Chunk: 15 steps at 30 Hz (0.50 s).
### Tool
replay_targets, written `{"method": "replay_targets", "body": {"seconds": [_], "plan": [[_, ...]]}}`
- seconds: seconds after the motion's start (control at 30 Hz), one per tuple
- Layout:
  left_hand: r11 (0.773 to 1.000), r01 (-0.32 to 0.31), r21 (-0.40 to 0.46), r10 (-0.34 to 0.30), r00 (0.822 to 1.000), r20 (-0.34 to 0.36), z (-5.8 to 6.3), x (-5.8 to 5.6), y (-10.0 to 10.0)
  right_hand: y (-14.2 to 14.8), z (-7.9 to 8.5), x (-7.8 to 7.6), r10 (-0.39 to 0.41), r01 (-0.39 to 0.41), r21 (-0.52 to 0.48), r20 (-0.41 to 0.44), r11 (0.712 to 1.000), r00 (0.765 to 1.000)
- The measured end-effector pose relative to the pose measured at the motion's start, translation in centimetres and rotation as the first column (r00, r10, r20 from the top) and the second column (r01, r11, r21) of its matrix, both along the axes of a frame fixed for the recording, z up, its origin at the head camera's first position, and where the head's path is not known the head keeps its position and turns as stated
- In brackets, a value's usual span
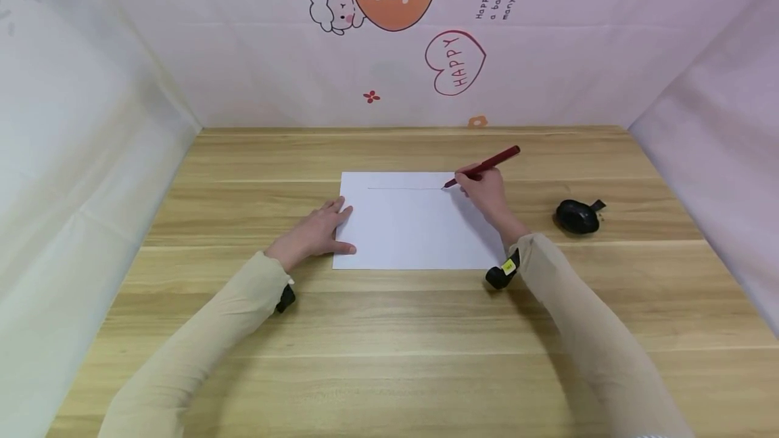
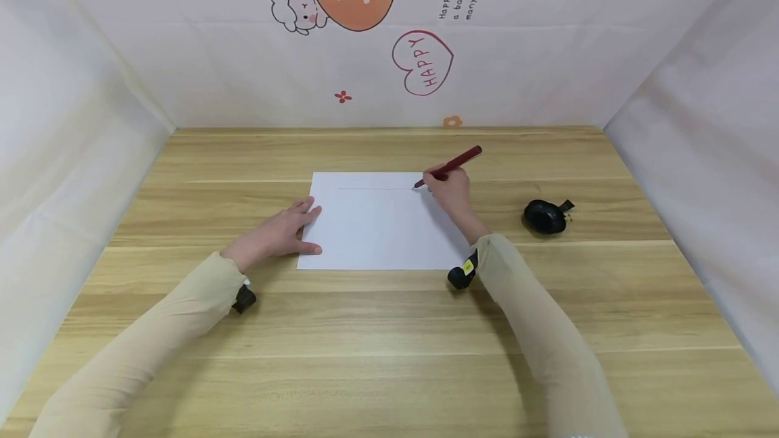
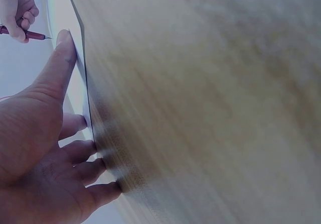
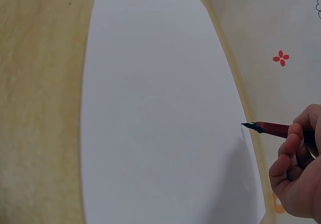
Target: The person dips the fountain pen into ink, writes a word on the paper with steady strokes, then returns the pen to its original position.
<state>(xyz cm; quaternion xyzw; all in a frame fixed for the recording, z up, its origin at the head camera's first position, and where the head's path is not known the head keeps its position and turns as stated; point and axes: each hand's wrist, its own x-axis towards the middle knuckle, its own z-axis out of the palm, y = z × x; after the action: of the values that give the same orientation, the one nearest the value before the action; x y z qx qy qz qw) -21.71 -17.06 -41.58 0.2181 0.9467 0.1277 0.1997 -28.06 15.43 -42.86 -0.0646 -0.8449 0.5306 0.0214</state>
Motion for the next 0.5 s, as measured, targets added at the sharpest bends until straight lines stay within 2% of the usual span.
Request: {"method": "replay_targets", "body": {"seconds": [0.5], "plan": [[1.0,-0.008,-0.004,0.008,1.0,0.007,0.08,0.06,-0.01,1.03,0.12,0.21,-0.036,0.036,0.023,0.031,0.999,0.999]]}}
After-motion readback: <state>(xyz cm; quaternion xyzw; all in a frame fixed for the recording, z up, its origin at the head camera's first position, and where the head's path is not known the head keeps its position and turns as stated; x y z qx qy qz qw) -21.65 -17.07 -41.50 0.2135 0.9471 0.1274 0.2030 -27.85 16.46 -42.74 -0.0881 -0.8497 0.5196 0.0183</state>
